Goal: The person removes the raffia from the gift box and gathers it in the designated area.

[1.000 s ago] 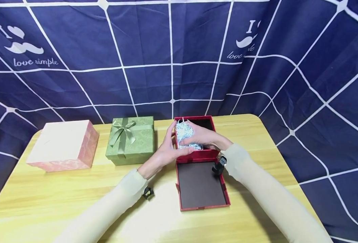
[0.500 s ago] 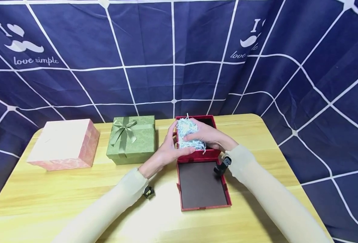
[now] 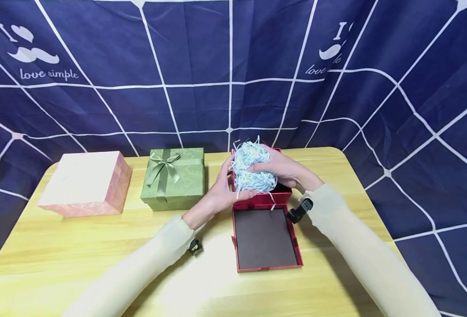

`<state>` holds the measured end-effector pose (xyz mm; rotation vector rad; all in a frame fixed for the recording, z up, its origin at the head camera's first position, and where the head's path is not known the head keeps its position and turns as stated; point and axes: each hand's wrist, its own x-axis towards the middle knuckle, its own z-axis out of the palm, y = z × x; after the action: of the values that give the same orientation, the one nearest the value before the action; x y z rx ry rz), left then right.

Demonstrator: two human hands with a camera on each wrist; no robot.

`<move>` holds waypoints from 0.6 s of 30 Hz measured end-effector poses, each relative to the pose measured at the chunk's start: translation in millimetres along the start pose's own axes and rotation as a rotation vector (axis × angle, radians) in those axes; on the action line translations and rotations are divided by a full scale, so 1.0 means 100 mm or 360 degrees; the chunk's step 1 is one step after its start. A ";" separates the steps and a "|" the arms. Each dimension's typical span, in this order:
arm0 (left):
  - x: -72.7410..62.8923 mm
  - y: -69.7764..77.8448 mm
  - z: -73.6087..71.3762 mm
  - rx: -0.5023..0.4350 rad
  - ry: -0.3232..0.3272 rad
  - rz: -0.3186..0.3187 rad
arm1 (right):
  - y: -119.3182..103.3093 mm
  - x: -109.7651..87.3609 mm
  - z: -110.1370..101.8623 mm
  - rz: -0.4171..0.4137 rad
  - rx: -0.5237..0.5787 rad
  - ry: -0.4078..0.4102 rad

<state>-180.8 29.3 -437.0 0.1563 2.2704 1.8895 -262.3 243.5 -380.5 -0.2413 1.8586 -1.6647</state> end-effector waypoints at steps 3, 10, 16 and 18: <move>0.00 -0.01 0.00 -0.0011 0.0003 -0.0012 | -0.04 -0.02 -0.04 -0.0038 0.0017 0.0006; -0.02 -0.01 0.00 -0.0020 -0.0007 -0.0040 | -0.19 -0.11 -0.15 -0.0124 0.0132 0.0013; -0.01 -0.01 0.00 -0.0028 -0.0002 -0.0049 | -0.32 -0.20 -0.25 -0.0164 0.0228 -0.0043; -0.01 -0.02 0.00 -0.0033 0.0000 -0.0046 | -0.37 -0.24 -0.29 -0.0175 0.0265 -0.0052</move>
<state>-179.7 28.9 -438.7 0.1201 2.2397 1.8984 -269.0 273.5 -337.4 -0.3033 1.6986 -1.8674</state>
